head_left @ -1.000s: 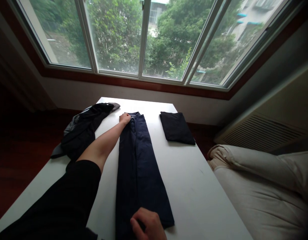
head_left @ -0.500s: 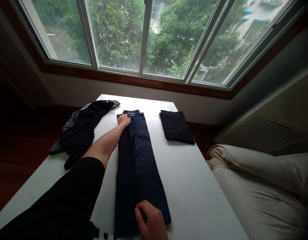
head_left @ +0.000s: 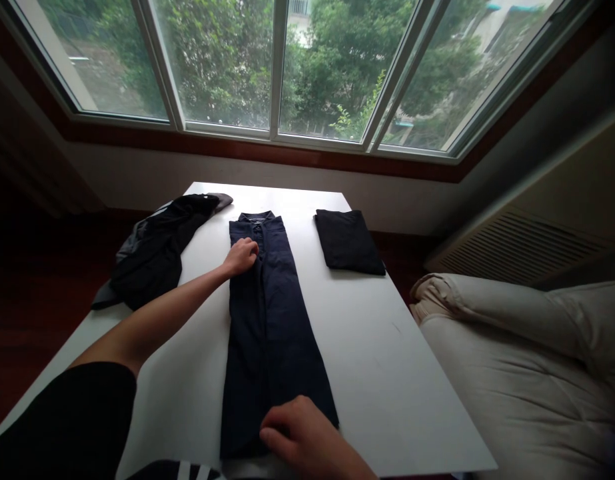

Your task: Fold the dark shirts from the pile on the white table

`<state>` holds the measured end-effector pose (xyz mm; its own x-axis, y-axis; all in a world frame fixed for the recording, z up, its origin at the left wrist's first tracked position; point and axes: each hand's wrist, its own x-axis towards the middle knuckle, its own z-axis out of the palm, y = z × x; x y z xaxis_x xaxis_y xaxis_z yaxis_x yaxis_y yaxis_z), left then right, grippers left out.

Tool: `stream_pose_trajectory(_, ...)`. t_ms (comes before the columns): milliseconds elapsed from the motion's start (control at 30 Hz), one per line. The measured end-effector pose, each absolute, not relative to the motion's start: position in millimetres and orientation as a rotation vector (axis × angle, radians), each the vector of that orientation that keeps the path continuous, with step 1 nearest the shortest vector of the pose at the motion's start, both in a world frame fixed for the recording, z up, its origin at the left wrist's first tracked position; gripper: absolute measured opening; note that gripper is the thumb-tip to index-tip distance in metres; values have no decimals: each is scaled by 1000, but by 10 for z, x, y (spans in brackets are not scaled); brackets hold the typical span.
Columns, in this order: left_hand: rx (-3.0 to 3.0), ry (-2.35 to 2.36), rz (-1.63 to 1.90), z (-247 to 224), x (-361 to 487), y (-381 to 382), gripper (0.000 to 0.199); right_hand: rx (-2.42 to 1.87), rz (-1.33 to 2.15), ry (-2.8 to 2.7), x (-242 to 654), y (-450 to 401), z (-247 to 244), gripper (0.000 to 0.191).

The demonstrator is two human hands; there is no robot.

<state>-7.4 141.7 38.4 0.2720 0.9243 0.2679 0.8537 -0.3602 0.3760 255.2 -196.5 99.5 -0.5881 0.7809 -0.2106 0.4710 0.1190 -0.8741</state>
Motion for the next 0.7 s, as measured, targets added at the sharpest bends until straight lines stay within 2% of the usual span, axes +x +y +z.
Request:
stream_pose_trajectory(233,2504,1523,627,256,-28,1167,43,-1253,1440,-2036,2530,-1965,982,20)
stream_pose_trajectory(500,2498,1340,569,252,-119,1384,40,-1169,880,-2220,2311,-1915,730,10)
stream_pose_trajectory(700,2429,1362,655,316,-166,1398,35,-1189,823,-2304,2325,-1941,570,9)
